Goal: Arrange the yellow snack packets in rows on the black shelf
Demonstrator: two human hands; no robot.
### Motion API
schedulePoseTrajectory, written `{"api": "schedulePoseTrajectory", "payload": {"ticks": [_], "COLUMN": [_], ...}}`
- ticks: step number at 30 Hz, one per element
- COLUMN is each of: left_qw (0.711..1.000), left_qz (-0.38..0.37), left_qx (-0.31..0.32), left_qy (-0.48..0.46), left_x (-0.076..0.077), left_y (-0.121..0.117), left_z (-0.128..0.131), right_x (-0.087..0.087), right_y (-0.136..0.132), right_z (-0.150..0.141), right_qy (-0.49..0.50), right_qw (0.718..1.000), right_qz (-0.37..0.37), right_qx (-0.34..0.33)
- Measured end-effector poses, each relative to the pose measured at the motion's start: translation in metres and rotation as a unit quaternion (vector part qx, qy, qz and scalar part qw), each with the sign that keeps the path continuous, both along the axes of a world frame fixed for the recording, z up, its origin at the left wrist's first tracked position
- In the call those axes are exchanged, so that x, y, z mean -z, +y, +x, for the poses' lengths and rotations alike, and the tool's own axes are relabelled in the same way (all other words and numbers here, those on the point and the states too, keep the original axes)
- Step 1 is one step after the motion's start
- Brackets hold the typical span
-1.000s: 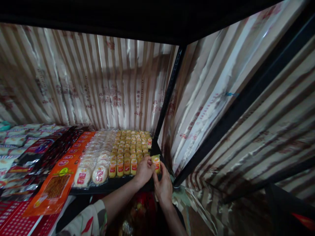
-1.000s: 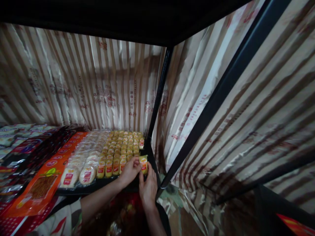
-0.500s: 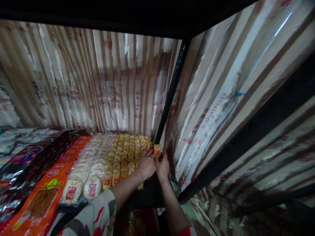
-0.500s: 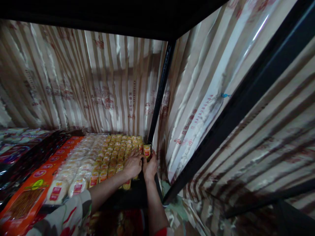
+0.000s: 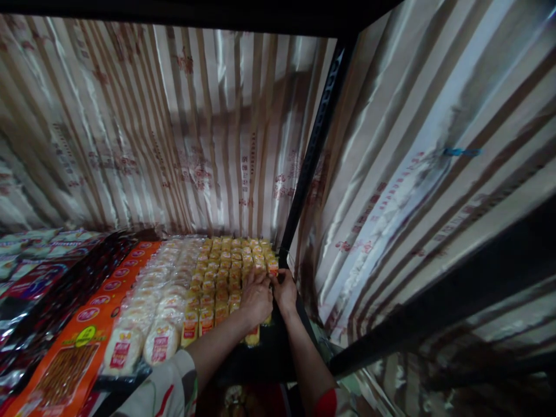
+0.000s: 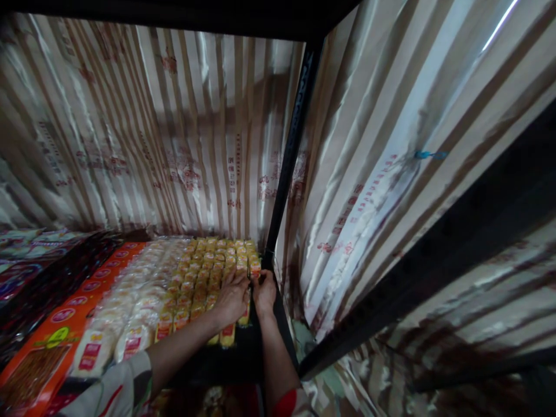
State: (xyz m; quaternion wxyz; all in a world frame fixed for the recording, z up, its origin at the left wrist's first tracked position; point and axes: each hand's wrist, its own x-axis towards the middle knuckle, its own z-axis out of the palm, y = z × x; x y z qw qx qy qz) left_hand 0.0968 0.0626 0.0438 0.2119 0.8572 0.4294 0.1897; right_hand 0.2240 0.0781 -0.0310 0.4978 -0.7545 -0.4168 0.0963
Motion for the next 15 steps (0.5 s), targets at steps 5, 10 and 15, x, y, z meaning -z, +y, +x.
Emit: {"api": "schedulePoseTrajectory", "payload": {"ticks": [5,10,15], "left_qw": [1.000,1.000,0.999], "left_qz": [-0.003,-0.008,0.004], "left_qx": [0.013,0.020,0.027], "left_qy": [-0.015,-0.002,-0.038], "left_x": [0.001,-0.003,-0.008], "left_y": [-0.002,-0.010,-0.019], "left_z": [0.000,0.001,-0.002], "right_x": [0.004,0.006,0.010], "right_y": [0.002,0.006,0.008], "right_z": [-0.001,-0.001,0.003], "right_qy": [-0.015,-0.002,0.020], "right_qw": [1.000,1.000,1.000], "right_qz": [-0.002,-0.003,0.021], "right_qx": [0.011,-0.018,0.008]}}
